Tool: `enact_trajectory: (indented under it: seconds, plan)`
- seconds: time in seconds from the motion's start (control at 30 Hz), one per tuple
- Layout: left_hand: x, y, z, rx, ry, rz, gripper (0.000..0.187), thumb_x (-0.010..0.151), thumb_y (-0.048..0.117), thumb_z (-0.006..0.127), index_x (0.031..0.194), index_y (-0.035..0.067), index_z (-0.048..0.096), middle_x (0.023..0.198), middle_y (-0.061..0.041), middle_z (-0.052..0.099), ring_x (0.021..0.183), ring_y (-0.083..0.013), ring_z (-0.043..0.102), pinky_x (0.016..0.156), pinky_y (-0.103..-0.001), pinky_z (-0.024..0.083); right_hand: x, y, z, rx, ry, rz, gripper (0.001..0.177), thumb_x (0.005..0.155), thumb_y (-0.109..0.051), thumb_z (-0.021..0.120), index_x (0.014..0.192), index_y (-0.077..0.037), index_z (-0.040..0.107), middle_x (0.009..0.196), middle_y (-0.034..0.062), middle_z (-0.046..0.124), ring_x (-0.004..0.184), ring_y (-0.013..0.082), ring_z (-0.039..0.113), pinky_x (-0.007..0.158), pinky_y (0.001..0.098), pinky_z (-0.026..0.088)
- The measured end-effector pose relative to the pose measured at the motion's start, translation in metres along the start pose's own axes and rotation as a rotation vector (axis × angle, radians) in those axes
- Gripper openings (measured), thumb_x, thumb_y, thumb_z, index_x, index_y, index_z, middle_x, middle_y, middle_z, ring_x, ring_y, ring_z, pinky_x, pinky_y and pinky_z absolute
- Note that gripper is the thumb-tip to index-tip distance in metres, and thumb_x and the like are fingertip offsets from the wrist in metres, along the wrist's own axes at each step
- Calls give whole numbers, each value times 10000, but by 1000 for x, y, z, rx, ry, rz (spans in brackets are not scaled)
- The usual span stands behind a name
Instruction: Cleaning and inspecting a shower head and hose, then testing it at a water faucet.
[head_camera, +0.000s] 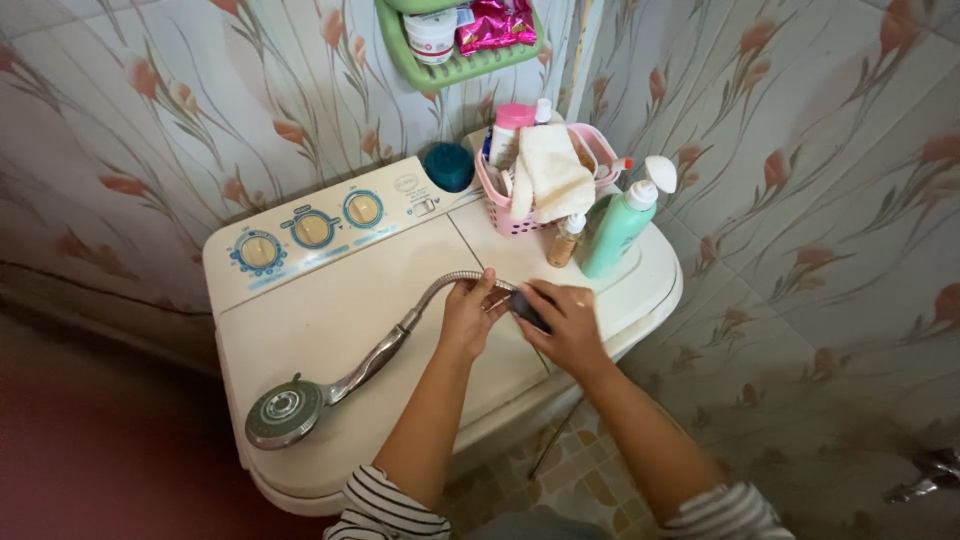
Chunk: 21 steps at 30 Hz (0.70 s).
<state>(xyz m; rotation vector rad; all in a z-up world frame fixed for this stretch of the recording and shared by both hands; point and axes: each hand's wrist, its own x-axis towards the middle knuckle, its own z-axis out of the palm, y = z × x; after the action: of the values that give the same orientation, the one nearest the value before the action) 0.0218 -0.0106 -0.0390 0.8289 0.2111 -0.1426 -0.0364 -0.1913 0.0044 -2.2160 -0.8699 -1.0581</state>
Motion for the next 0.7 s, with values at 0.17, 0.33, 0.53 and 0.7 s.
enact_trajectory:
  seconds: [0.17, 0.33, 0.53, 0.7]
  plan:
    - [-1, 2, -7, -23, -46, -2, 258, 952, 239, 722, 1027, 61, 549, 993, -75, 634, 931, -223, 660, 915, -449, 632, -55, 20, -18, -77, -20, 296, 546, 802, -204, 826, 1313, -82, 675, 1294, 99, 675, 1109, 271, 646, 964, 438, 431]
    - [-16, 11, 13, 28, -24, -33, 247, 961, 217, 679, 1105, 39, 589, 1068, -110, 667, 966, -225, 685, 955, -440, 621, -63, 19, -20, 202, 142, 790, 459, 920, -150, 777, 1364, -88, 680, 1322, 135, 628, 1108, 181, 623, 873, 306, 580]
    - [-20, -3, 7, 84, -8, -4, 228, 961, 150, 664, 1161, 51, 618, 1045, -37, 622, 977, -170, 648, 980, -431, 606, -59, 17, -18, 370, 313, 778, 430, 957, -158, 748, 1373, -73, 678, 1206, 65, 677, 893, 127, 588, 771, 260, 517]
    - [-10, -20, -12, 124, -15, 18, 183, 982, 114, 692, 1090, 1, 596, 1050, -112, 648, 985, -241, 678, 991, -427, 621, -57, 6, 2, 622, 256, 827, 416, 964, -154, 720, 1367, -66, 666, 1156, 25, 675, 901, 86, 627, 779, 231, 545]
